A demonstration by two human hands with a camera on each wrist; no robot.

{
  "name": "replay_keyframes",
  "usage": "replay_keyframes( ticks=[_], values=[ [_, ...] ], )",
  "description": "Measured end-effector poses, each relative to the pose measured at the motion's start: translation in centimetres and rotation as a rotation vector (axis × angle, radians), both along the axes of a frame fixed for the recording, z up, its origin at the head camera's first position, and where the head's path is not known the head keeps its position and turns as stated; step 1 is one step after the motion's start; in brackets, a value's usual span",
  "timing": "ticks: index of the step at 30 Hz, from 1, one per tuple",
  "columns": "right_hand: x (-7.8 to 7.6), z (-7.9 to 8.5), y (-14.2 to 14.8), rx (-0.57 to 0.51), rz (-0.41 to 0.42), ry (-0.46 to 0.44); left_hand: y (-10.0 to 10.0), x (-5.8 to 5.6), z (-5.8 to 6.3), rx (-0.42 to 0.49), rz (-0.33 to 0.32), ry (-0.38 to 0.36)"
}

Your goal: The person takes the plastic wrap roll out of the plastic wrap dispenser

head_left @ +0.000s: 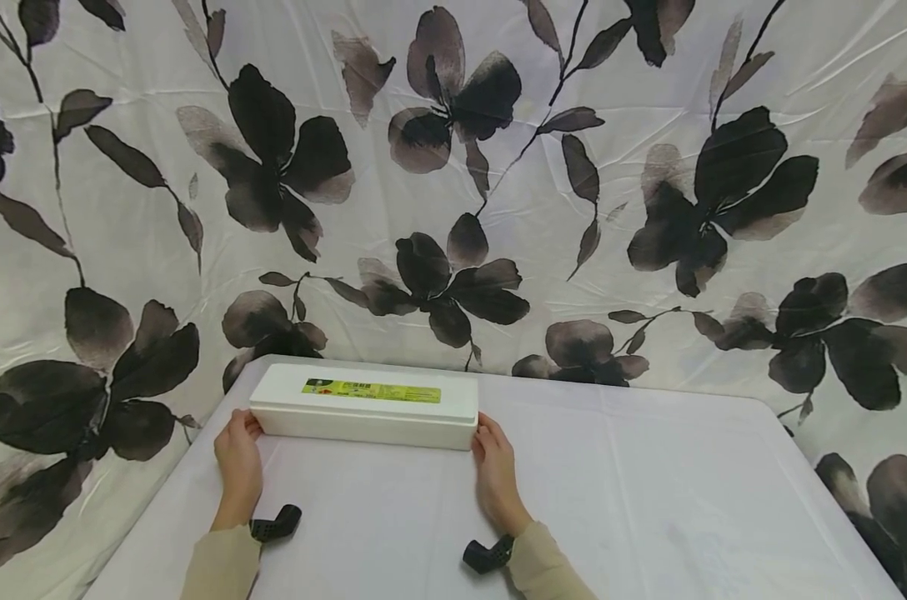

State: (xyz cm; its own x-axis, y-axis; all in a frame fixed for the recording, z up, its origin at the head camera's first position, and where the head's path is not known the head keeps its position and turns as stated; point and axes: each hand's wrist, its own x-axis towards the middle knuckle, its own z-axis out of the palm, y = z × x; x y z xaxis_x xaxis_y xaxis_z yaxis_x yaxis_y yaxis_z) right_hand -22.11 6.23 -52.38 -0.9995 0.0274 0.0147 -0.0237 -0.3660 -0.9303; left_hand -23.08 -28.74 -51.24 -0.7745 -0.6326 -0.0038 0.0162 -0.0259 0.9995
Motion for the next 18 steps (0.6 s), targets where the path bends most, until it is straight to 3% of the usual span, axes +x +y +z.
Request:
replay_keyframes(
  ticks=[5,13,18],
  values=[
    [0.3,-0.2,0.6,0.012,-0.011,0.008,0.3,0.3,0.1,-0.024,-0.032,-0.021],
    [0.7,-0.4,1.4,0.058,-0.042,0.024,0.8,1.1,-0.1,-0.082,-0.232,-0.017],
    [1.1,-0.5,2.2,0.121,-0.07,0.034,1.3,1.9,0.1,-0.147,-0.317,-0.022]
  ],
)
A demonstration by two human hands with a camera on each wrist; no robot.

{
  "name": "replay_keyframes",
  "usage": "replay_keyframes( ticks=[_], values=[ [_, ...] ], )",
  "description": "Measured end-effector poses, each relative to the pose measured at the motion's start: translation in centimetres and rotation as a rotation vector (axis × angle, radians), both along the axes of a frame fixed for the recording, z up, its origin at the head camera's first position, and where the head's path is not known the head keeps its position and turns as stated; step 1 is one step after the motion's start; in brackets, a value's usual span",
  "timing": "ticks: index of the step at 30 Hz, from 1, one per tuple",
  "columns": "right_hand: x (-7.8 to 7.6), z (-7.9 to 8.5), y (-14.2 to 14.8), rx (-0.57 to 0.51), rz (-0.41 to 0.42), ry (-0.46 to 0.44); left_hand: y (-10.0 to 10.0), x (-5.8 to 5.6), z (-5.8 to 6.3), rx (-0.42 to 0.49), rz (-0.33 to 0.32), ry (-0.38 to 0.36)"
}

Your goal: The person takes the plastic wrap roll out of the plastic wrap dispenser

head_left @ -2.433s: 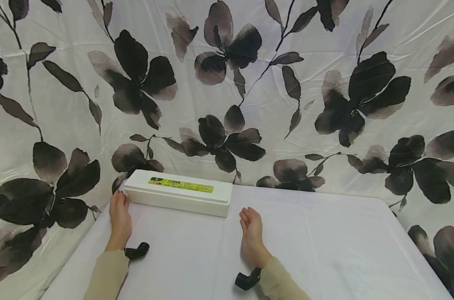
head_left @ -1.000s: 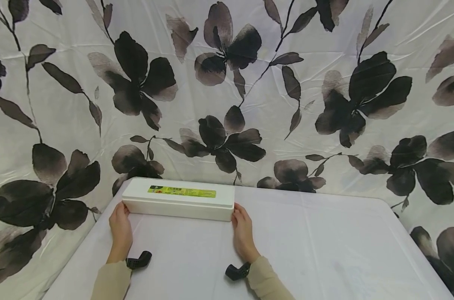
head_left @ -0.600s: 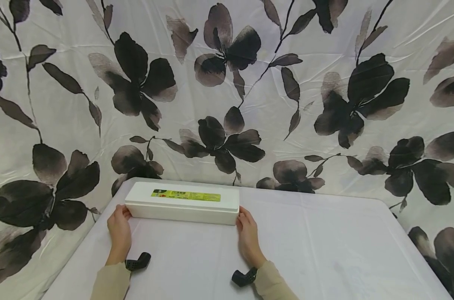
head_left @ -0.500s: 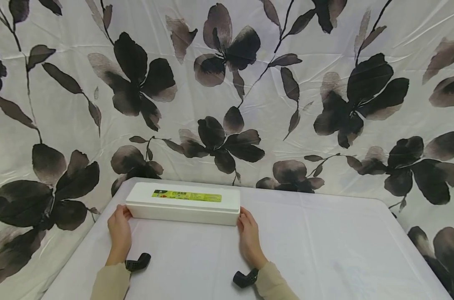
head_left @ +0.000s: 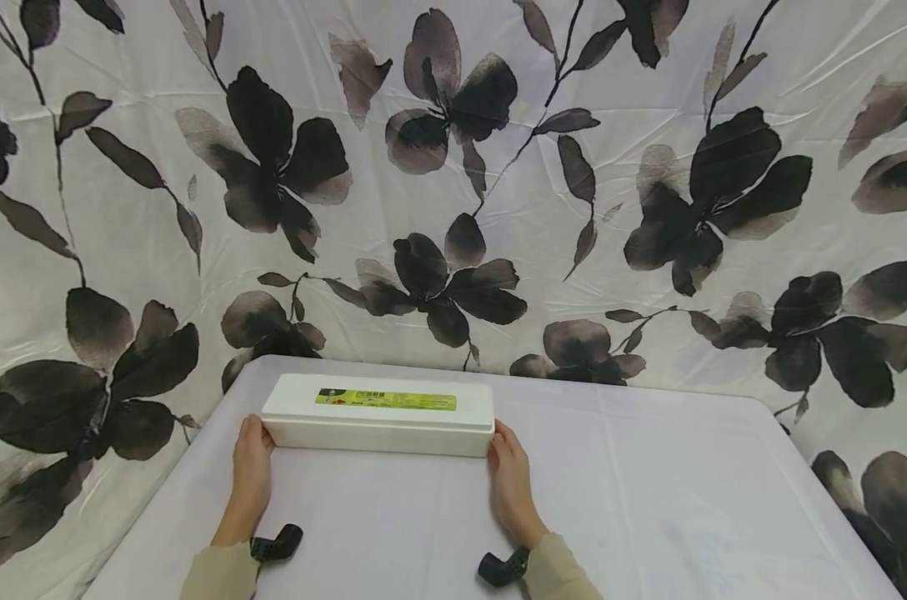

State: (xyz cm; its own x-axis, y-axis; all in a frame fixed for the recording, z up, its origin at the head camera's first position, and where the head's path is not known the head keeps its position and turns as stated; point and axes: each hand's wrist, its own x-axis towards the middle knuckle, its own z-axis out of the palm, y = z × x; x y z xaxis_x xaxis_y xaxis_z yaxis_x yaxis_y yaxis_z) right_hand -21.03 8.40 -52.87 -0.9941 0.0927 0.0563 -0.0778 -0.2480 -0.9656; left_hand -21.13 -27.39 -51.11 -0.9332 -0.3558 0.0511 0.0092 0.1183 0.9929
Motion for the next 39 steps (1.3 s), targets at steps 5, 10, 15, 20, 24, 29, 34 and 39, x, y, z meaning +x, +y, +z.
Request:
replay_keyframes(
  ticks=[5,10,15,20,24,29,34,39],
  values=[
    [0.7,0.2,0.8,0.123,-0.022,0.004,0.4,0.4,0.1,-0.062,-0.023,-0.026],
    [1.6,0.3,2.1,0.166,-0.007,-0.004,1.0,0.8,0.0,-0.056,-0.072,-0.025],
    [2.3,0.3,3.6,0.18,-0.026,-0.011,2.0,1.4,-0.3,-0.077,-0.156,0.0],
    [3.0,0.4,5.1,0.186,-0.023,-0.017,3.3,2.0,-0.6,-0.089,-0.182,0.017],
    [3.6,0.6,6.1,0.175,-0.02,-0.018,4.4,2.5,-0.6,-0.075,-0.188,0.01],
    [4.3,0.7,7.2,0.151,-0.026,-0.029,5.8,3.1,-0.5,-0.049,-0.183,-0.012],
    [5.0,0.6,8.4,0.121,-0.03,-0.04,7.0,3.7,-0.4,-0.01,-0.189,-0.005],
    [5.9,0.7,9.6,0.07,-0.035,-0.049,8.1,4.0,-0.6,0.002,-0.219,0.0]
  ],
)
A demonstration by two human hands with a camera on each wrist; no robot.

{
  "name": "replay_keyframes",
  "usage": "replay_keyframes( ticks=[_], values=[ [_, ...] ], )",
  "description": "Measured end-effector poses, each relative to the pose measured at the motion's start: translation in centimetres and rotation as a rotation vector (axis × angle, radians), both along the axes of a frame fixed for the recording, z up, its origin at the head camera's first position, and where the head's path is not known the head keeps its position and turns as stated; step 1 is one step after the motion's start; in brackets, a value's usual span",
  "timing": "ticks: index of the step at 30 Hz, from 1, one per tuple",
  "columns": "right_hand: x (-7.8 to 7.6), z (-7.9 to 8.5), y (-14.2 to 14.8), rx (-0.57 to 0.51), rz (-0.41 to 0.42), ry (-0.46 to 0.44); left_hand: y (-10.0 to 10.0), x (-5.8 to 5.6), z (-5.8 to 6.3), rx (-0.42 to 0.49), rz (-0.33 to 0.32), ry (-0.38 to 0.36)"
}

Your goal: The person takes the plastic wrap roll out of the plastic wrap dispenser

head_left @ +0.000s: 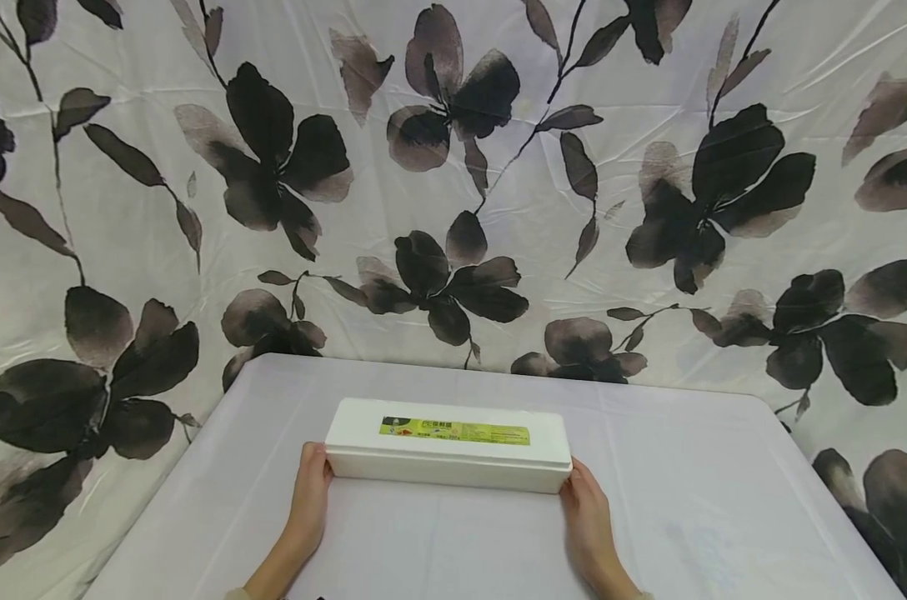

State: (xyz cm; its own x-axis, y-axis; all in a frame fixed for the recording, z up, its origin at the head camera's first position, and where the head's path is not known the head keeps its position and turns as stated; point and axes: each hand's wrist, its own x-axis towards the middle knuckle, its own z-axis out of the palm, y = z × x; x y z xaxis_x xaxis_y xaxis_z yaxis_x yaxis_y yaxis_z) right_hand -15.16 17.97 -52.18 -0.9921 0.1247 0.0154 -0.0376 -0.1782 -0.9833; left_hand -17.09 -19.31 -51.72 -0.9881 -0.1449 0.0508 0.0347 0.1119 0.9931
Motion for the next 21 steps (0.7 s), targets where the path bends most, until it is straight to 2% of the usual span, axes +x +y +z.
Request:
replay_keyframes(
  ticks=[5,10,14,17,21],
  values=[
    [0.7,0.1,1.1,-0.064,-0.008,0.006,1.1,0.2,-0.1,-0.005,-0.037,0.026],
    [1.3,0.0,2.0,-0.045,-0.011,0.014,2.1,0.4,0.0,-0.03,-0.021,0.025],
    [1.8,0.1,2.6,-0.023,-0.017,0.012,2.8,0.6,0.0,-0.071,0.004,0.022],
    [2.1,0.3,3.1,0.03,-0.025,-0.035,3.2,0.9,-0.1,-0.113,0.044,0.025],
    [2.3,0.5,3.8,0.063,-0.116,-0.104,3.8,1.1,-0.2,-0.155,0.102,0.026]
  ],
)
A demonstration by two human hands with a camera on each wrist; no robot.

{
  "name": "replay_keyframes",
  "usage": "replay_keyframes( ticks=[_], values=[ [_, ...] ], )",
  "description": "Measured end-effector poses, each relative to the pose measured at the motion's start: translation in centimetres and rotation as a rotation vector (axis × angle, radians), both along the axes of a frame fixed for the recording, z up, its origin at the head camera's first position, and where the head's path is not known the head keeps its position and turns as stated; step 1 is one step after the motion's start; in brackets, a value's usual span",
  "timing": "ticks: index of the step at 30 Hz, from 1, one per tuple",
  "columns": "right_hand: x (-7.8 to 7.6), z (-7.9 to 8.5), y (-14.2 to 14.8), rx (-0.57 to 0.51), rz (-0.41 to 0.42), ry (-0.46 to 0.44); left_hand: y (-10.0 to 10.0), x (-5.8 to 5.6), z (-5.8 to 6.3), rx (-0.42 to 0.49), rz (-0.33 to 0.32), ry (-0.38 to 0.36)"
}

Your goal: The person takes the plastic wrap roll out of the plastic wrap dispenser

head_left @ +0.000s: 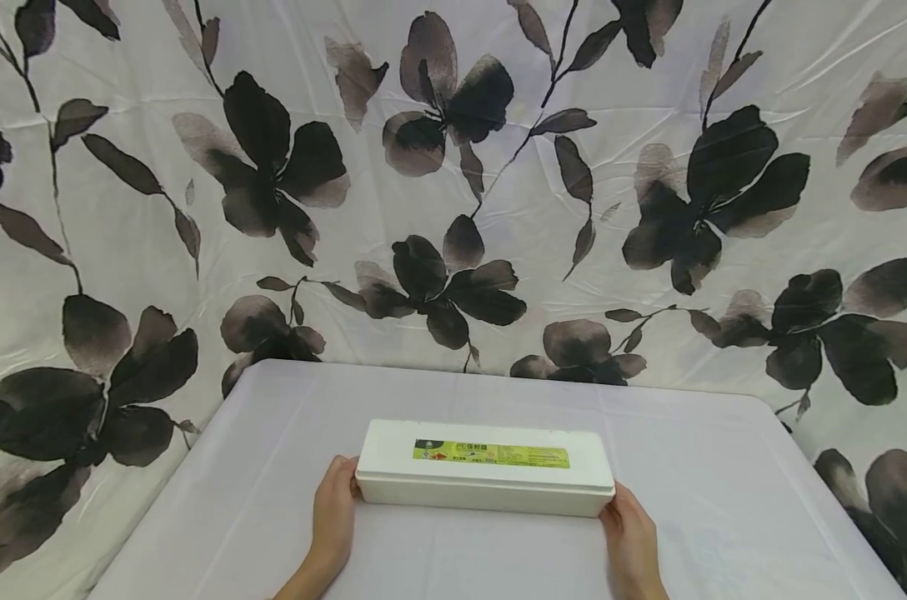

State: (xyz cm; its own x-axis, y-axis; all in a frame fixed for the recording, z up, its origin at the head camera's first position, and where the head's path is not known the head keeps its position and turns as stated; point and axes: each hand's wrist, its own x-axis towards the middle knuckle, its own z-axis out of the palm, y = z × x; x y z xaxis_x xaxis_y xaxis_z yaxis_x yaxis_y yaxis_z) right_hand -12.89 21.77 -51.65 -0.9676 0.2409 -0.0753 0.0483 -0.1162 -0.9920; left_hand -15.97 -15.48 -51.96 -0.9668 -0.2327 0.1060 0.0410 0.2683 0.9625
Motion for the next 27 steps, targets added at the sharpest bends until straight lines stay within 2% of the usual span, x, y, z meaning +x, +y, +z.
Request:
replay_keyframes(
  ticks=[5,10,18,22,27],
  values=[
    [-0.16,0.14,0.38,-0.022,-0.196,-0.039,0.13,0.1,-0.11,0.056,-0.004,0.052],
    [-0.17,0.18,0.32,-0.011,-0.293,-0.017,-0.09,0.11,0.08,0.102,-0.062,0.13],
    [0.02,0.32,0.28,-0.027,-0.305,0.021,-0.1,0.1,0.23,0.12,-0.108,0.154],
    [0.06,0.41,0.26,0.02,-0.28,-0.007,0.04,-0.07,0.13,0.117,-0.106,0.131],
    [0.05,0.65,0.35,0.066,-0.228,-0.048,0.13,-0.21,-0.08,0.057,-0.101,0.116]
  ],
)
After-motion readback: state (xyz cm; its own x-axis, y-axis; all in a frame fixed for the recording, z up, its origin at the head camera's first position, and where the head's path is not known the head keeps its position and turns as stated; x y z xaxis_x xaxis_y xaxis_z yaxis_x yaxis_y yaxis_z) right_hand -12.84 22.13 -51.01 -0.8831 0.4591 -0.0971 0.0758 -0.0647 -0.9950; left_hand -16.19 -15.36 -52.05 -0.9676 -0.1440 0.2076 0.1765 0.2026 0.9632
